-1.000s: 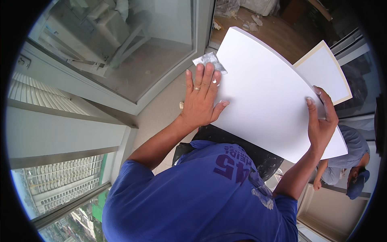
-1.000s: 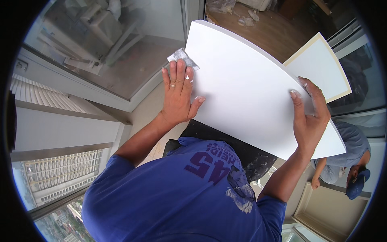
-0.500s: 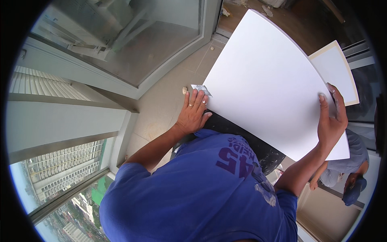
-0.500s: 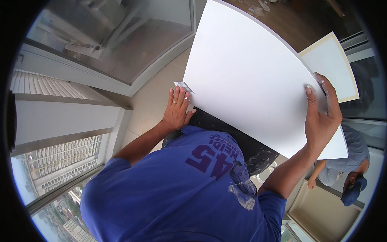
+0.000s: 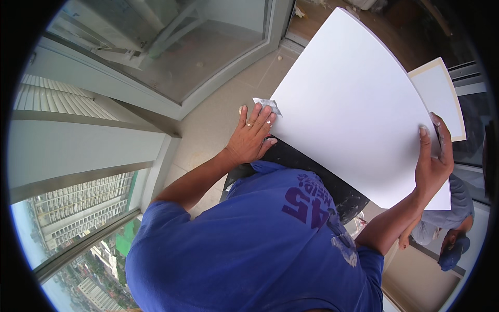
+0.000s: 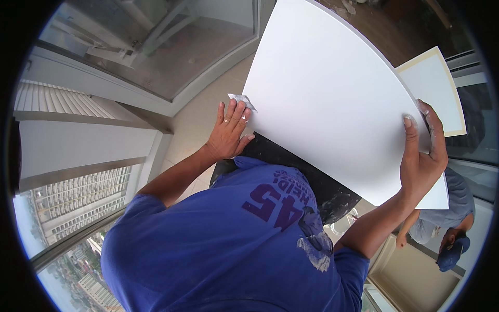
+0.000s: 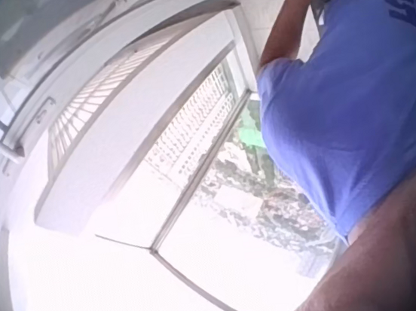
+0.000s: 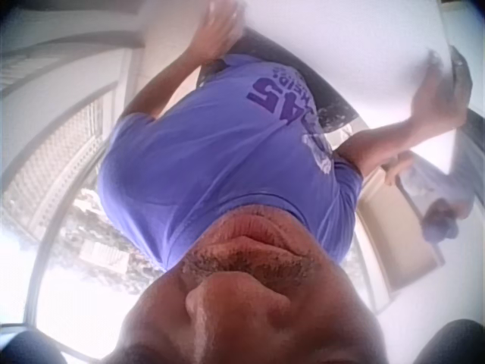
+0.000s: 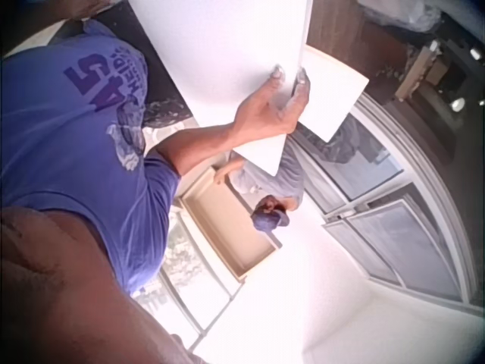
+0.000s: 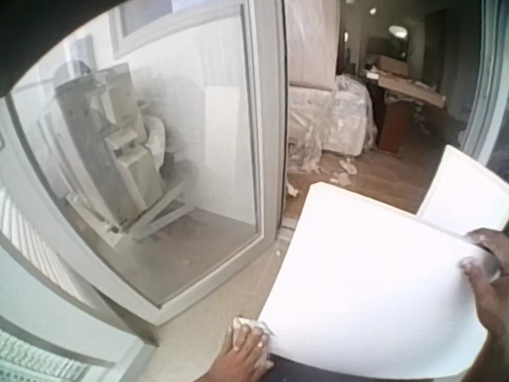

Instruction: The person sands the edges and surface of a white furniture panel using a small piece of sandpaper by hand. The person rotates and turns the panel to reach different sides while sitting on a balcony floor.

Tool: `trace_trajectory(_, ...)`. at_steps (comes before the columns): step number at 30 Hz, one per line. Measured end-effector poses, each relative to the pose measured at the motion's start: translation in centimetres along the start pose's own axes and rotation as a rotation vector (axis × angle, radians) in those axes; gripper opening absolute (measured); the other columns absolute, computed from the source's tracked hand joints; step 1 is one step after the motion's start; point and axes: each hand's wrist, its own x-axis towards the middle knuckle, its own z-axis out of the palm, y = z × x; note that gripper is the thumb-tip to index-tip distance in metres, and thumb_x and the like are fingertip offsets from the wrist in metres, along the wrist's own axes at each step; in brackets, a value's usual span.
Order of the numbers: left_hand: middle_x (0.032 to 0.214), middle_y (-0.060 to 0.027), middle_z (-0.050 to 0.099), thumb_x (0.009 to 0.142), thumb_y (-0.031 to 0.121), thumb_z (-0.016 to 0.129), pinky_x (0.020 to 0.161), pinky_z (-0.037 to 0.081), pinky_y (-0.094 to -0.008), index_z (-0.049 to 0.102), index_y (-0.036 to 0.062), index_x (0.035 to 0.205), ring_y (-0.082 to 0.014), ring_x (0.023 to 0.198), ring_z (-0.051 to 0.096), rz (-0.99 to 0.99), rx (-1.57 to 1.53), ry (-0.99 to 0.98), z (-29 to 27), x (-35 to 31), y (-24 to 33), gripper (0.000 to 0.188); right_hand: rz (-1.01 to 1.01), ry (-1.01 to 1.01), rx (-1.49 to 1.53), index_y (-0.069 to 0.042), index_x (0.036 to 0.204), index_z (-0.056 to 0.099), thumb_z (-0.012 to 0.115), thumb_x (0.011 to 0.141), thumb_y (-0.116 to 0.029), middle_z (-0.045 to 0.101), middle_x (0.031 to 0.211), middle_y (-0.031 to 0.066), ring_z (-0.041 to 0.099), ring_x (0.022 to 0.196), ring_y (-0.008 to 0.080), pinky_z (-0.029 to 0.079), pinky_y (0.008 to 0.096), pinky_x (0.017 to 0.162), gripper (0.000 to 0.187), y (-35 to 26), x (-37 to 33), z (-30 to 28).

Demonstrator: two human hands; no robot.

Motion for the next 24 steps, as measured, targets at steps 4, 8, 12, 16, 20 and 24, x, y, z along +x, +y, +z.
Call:
trace_trajectory(4,0.174,-0.0289,0.016,0.104,0.042,0.057,0.125,0.004,-0.0712,0.031,-0.0061,0.162,-0.0481,0.163,0.005,0.025,0.046,0.080,-2.3,3.9,0.6,0.080,0.020,-0.013,0.023,-0.009,0.125,0.078,0.082,0.096,-0.024,0.079,0.118,0.0119,0.074,0.108,0.0235,0.059,0.0388,0.095,0.033,0.0,0.1,0.0)
trace_trajectory(8,0.175,-0.0271,0.015,0.105,0.044,0.056,0.125,0.003,-0.0711,0.030,-0.0049,0.163,-0.0471,0.163,0.005,-0.004,0.072,-0.054,-0.7,0.1,0.5,0.081,0.001,-0.020,0.010,-0.009,0.125,0.078,0.082,0.095,-0.024,0.079,0.118,0.0125,0.074,0.109,0.0238,0.059,0.0380,0.096,0.034,0.1,0.1,-0.1)
trace_trajectory(12,0.175,-0.0253,0.017,0.105,0.045,0.055,0.125,0.003,-0.0713,0.031,-0.0039,0.163,-0.0464,0.164,0.005,-0.038,0.032,-0.041,-1.0,0.9,1.2,0.080,0.007,-0.014,-0.010,-0.010,0.126,0.078,0.082,0.095,-0.025,0.079,0.118,0.0126,0.074,0.110,0.0250,0.059,0.0392,0.097,0.034,0.0,0.0,-0.1)
trace_trajectory(16,0.174,-0.0275,0.018,0.106,0.045,0.054,0.125,0.004,-0.0712,0.031,-0.0051,0.163,-0.0471,0.163,0.008,0.017,0.065,0.113,-3.9,5.9,2.2,0.079,0.034,-0.007,-0.014,-0.011,0.126,0.078,0.082,0.095,-0.027,0.079,0.118,0.0124,0.075,0.111,0.0253,0.059,0.0403,0.097,0.035,0.3,0.0,0.0)
trace_trajectory(20,0.172,-0.0295,0.020,0.105,0.043,0.057,0.126,0.005,-0.0696,0.031,-0.0064,0.162,-0.0476,0.163,0.010,-0.063,0.032,0.000,-1.1,2.2,1.9,0.081,0.005,0.001,-0.037,-0.011,0.126,0.078,0.082,0.096,-0.026,0.079,0.118,0.0120,0.075,0.110,0.0249,0.059,0.0401,0.097,0.034,0.3,0.2,0.1)
trace_trajectory(24,0.172,-0.0295,0.022,0.103,0.041,0.061,0.127,0.006,-0.0681,0.031,-0.0072,0.162,-0.0485,0.162,0.011,-0.141,0.032,-0.179,2.9,-4.9,0.8,0.082,0.016,-0.002,-0.002,-0.010,0.126,0.077,0.081,0.097,-0.024,0.079,0.119,0.0112,0.075,0.109,0.0245,0.059,0.0395,0.097,0.033,0.6,0.0,0.1)
